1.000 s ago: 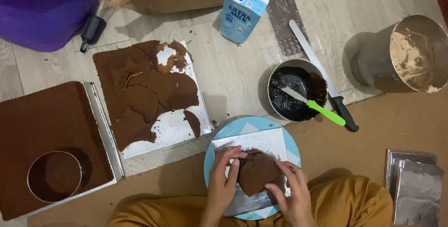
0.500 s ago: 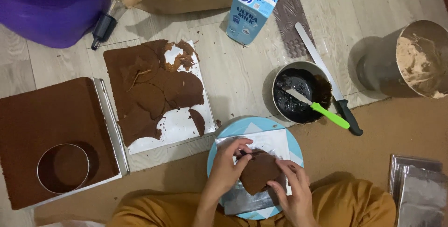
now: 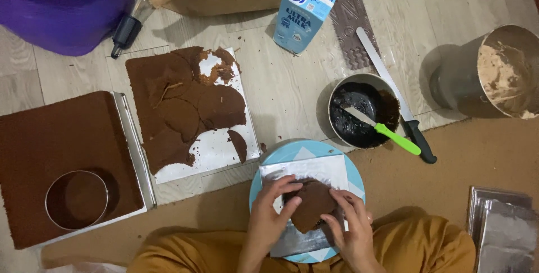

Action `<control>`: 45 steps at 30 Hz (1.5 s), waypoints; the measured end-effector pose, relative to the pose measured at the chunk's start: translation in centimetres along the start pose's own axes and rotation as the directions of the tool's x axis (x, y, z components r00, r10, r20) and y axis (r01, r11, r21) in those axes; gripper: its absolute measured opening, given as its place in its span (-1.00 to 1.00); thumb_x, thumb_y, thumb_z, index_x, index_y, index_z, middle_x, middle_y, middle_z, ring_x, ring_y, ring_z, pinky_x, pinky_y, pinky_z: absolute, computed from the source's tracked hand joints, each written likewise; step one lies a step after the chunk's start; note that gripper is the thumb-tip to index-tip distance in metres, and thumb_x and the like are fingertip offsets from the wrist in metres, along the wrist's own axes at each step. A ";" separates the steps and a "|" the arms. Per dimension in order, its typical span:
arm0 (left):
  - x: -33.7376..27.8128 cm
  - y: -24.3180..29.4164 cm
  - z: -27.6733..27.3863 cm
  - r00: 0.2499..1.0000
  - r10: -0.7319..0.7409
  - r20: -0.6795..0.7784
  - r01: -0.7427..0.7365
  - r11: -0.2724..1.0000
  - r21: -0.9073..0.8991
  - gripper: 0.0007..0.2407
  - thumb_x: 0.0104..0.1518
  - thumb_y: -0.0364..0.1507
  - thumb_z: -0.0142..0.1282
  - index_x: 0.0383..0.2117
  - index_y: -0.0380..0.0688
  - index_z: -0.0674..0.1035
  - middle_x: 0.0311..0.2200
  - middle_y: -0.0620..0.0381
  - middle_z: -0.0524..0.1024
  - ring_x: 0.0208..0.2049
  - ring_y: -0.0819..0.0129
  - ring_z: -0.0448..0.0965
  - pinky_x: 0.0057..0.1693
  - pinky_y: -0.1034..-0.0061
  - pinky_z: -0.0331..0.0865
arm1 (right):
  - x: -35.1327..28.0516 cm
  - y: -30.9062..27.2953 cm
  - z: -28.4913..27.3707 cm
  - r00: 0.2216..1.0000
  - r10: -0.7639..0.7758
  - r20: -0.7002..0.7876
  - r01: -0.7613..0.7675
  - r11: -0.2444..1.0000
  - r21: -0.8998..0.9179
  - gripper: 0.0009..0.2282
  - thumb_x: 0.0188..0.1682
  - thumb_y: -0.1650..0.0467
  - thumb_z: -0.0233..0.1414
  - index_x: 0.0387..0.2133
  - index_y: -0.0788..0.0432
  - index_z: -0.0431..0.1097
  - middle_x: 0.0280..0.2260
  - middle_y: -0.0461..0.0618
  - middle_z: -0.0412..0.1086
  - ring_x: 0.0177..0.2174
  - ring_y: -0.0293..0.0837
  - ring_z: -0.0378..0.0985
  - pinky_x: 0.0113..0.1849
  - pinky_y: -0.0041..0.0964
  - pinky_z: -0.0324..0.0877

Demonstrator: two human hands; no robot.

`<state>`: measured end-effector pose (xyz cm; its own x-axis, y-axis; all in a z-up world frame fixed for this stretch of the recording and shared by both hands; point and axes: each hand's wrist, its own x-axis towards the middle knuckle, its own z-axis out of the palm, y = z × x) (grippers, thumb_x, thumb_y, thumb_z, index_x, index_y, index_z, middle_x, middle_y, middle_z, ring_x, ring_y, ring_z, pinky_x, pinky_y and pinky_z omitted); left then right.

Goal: Cutting circular cake layers from a larger sheet using a ring mold and applying a dark coating with a brush.

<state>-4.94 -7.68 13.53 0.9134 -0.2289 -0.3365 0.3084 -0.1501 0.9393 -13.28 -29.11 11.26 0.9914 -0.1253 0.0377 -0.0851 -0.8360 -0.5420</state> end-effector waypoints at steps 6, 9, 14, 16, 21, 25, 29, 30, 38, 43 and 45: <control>-0.4 -0.4 0.7 0.974 0.225 -0.017 -0.218 0.959 0.180 -0.60 0.15 -0.25 0.19 0.14 0.08 0.50 0.00 0.37 0.66 0.12 0.32 0.41 0.20 0.29 0.20 | 0.2 0.0 0.3 1.000 -0.003 -0.009 0.003 0.999 -0.041 -0.56 -0.07 0.18 0.17 0.12 -0.15 0.40 0.05 -0.24 0.38 0.05 -0.28 0.47 -0.20 -0.20 0.15; -0.2 -1.0 1.0 0.937 0.344 -0.062 -0.331 0.930 0.163 -0.60 0.20 -0.24 0.17 0.15 0.01 0.47 -0.04 0.19 0.57 0.08 0.18 0.46 0.19 0.21 0.28 | 0.1 -0.4 -0.1 1.000 0.022 0.016 -0.022 1.000 -0.019 -0.57 -0.04 0.21 0.15 0.15 -0.15 0.39 0.06 -0.21 0.36 0.07 -0.24 0.46 -0.17 -0.18 0.15; 0.2 -1.6 1.5 0.957 0.288 -0.025 -0.281 0.948 0.153 -0.65 0.21 -0.30 0.09 0.14 0.05 0.51 -0.17 0.27 0.61 -0.01 0.27 0.44 0.13 0.29 0.27 | 0.2 -0.6 -0.1 1.000 0.005 -0.002 -0.005 1.000 -0.018 -0.60 -0.03 0.19 0.12 0.11 -0.13 0.41 0.05 -0.21 0.38 0.05 -0.25 0.48 -0.20 -0.22 0.17; 0.4 -1.5 1.4 0.954 0.299 -0.008 -0.294 0.942 0.162 -0.66 0.23 -0.32 0.05 0.15 0.03 0.50 -0.20 0.27 0.60 -0.03 0.29 0.42 0.11 0.31 0.27 | 0.3 -0.6 0.0 1.000 -0.004 -0.011 0.004 1.000 -0.024 -0.60 -0.02 0.18 0.11 0.11 -0.13 0.41 0.05 -0.20 0.38 0.04 -0.25 0.48 -0.20 -0.23 0.15; 0.4 -1.1 1.0 0.965 0.263 0.022 -0.262 0.948 0.179 -0.63 0.22 -0.33 0.04 0.19 0.08 0.46 -0.14 0.31 0.58 0.01 0.27 0.41 0.16 0.27 0.19 | 0.4 -0.8 -0.3 1.000 0.021 0.009 -0.021 0.999 -0.034 -0.59 -0.05 0.19 0.15 0.11 -0.15 0.41 0.04 -0.22 0.39 0.04 -0.27 0.48 -0.24 -0.21 0.18; 0.3 -0.7 1.1 0.972 0.236 -0.020 -0.231 0.965 0.127 -0.59 0.17 -0.37 0.12 0.20 0.09 0.45 -0.13 0.29 0.56 -0.01 0.28 0.44 0.17 0.28 0.20 | 0.3 -0.6 -0.4 1.000 0.020 0.013 -0.020 0.999 -0.026 -0.56 -0.07 0.21 0.17 0.13 -0.16 0.39 0.06 -0.24 0.38 0.05 -0.28 0.47 -0.23 -0.18 0.17; 0.4 -0.1 1.2 0.978 0.207 -0.036 -0.202 0.972 0.120 -0.61 0.17 -0.39 0.13 0.17 0.07 0.46 -0.12 0.28 0.59 0.02 0.27 0.44 0.21 0.25 0.20 | 0.3 -0.4 -0.6 1.000 0.010 0.024 -0.010 1.000 -0.009 -0.56 -0.05 0.19 0.14 0.14 -0.13 0.38 0.06 -0.21 0.38 0.08 -0.24 0.46 -0.21 -0.22 0.22; 0.4 0.0 1.2 0.976 0.215 -0.043 -0.208 0.970 0.129 -0.62 0.17 -0.38 0.13 0.16 0.07 0.46 -0.11 0.27 0.59 0.04 0.26 0.44 0.21 0.25 0.20 | 0.2 -0.3 -0.6 1.000 0.009 0.028 -0.009 1.000 -0.002 -0.55 -0.05 0.19 0.14 0.14 -0.10 0.38 0.06 -0.18 0.38 0.09 -0.22 0.46 -0.21 -0.24 0.23; 1.7 0.7 2.6 0.984 0.154 -0.093 -0.143 0.983 0.114 -0.71 0.18 -0.36 0.10 0.05 -0.02 0.55 -0.26 0.25 0.56 -0.09 0.28 0.46 0.12 0.36 0.25 | 0.4 -0.9 -0.9 0.999 -0.038 0.000 0.038 0.999 0.033 -0.58 -0.04 0.23 0.16 0.12 -0.06 0.40 0.05 -0.14 0.38 0.08 -0.17 0.47 -0.11 -0.20 0.27; 2.1 -0.6 2.8 0.974 0.150 -0.173 -0.131 0.985 0.116 -0.74 0.19 -0.41 0.14 0.01 0.00 0.56 -0.31 0.26 0.52 -0.19 0.31 0.46 0.06 0.40 0.31 | 0.5 -1.0 -1.3 1.000 -0.012 0.009 0.012 0.999 0.033 -0.57 -0.06 0.24 0.17 0.13 -0.08 0.40 0.06 -0.16 0.38 0.10 -0.19 0.45 -0.14 -0.25 0.24; 1.7 0.0 2.2 0.981 0.102 -0.162 -0.095 0.994 0.054 -0.73 0.29 -0.29 -0.04 0.02 -0.06 0.56 -0.15 0.20 0.60 -0.06 0.32 0.57 0.14 0.39 0.35 | 0.9 -1.3 -1.7 0.994 -0.107 -0.031 0.110 0.982 0.151 -0.57 -0.03 0.34 0.16 0.12 0.16 0.36 0.01 0.10 0.35 0.05 0.05 0.45 0.06 -0.05 0.40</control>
<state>-3.96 -10.14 12.82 0.9711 -0.0844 -0.2232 0.2056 -0.1791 0.9621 -12.44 -29.05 13.39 0.9913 -0.0516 0.1214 0.0408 -0.7548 -0.6547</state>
